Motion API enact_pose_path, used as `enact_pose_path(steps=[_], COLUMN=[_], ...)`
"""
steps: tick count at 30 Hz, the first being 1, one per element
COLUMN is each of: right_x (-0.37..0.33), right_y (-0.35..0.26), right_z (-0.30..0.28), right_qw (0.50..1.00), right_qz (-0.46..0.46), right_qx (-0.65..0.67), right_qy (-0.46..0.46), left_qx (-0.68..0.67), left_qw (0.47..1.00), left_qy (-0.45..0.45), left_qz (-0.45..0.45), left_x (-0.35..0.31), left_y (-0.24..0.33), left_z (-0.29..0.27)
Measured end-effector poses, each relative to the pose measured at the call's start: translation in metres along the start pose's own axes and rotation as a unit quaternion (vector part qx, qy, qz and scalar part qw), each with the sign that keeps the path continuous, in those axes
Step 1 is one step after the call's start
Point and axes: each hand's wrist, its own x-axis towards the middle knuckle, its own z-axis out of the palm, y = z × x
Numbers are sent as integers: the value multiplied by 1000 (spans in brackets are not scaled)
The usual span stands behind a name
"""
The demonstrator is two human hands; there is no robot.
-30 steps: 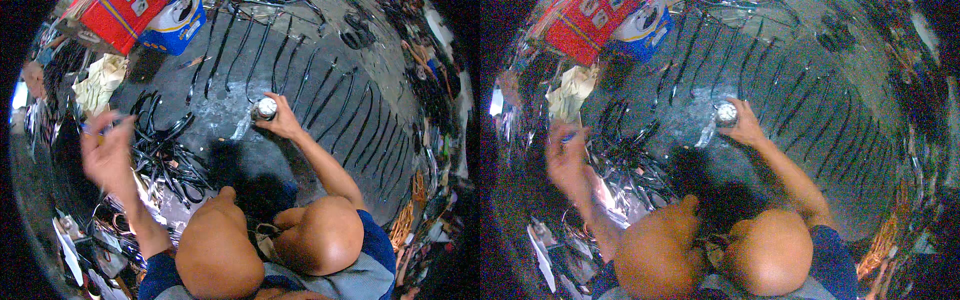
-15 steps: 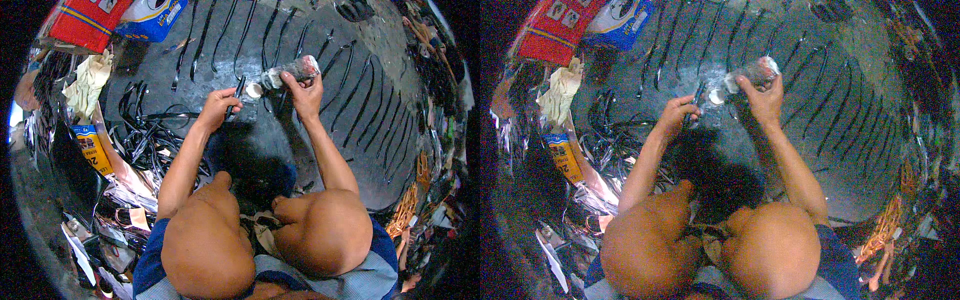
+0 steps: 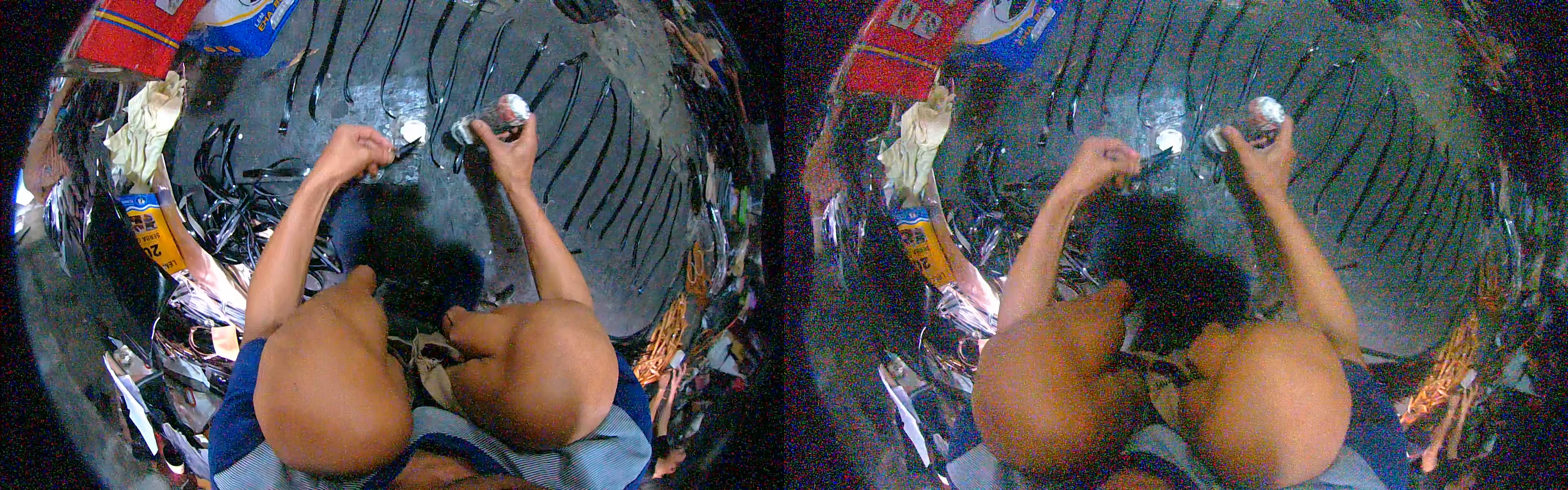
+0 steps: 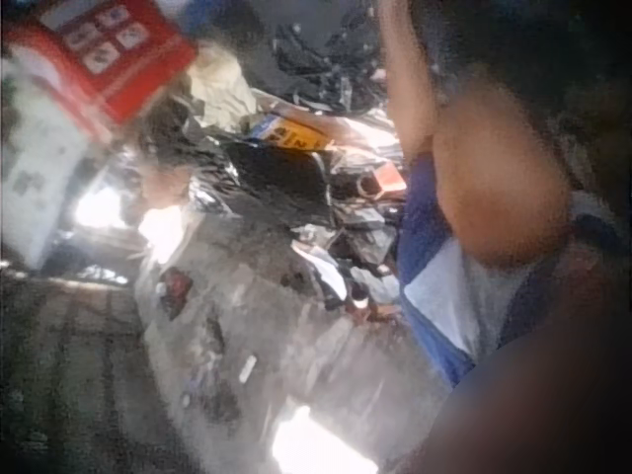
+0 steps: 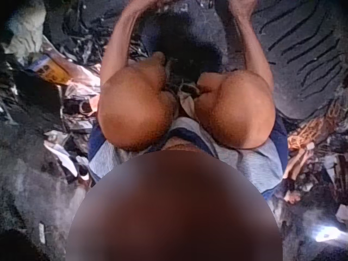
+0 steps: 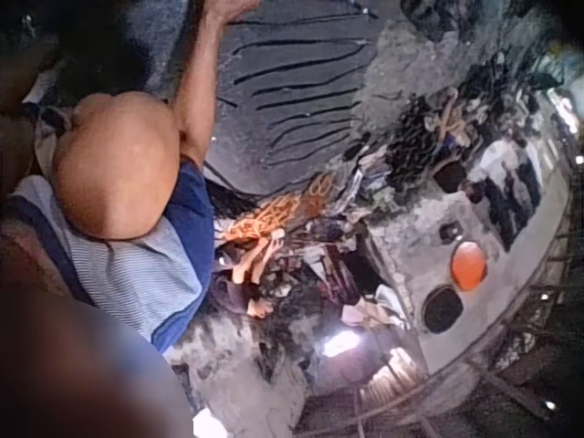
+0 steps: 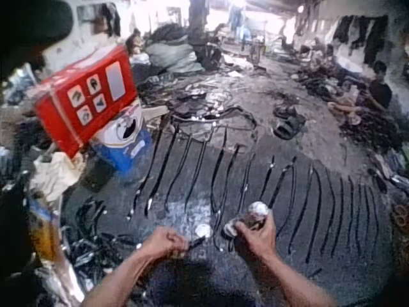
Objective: The person sits on the floor and repeatedly strips the black outer insulation from thin cables using a small cylindrical tool. They pull the insulation off by hand and place the stripped cables into a pile on the floor.
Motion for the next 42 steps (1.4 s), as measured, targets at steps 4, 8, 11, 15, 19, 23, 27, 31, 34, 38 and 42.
enact_pose_path(steps=[4,8,11,15,19,23,27,31,34,38,42], right_x=[11,9,1,-13,-18,-19,-10,-8,-8,2,7], right_y=[-3,-7,-13,-15,-9,-16,17,64,40,65,33], right_z=[2,28,55,71,78,76,71,102,109,88,59], right_qw=[998,995,990,973,958,955,965,989,984,979,978], right_qz=[-45,-72,-104,-157,-221,-215,-123,38,73,142,116], right_qx=[35,51,25,-80,-100,-99,-44,-82,-74,55,154], right_qy=[6,-38,-91,-150,-150,-176,-227,-120,-145,-133,-75], left_qx=[134,195,245,250,297,135,209,224,230,213,224], left_qw=[987,978,965,956,912,920,931,920,915,919,917], left_qy=[49,69,91,145,160,117,128,147,158,124,127], left_qz=[78,39,22,55,232,349,270,285,293,306,304], left_x=[63,102,103,95,65,35,41,51,49,55,51], left_y=[-13,-25,-25,-27,-19,4,9,2,-9,9,4], left_z=[0,4,6,10,13,32,39,45,34,55,46])
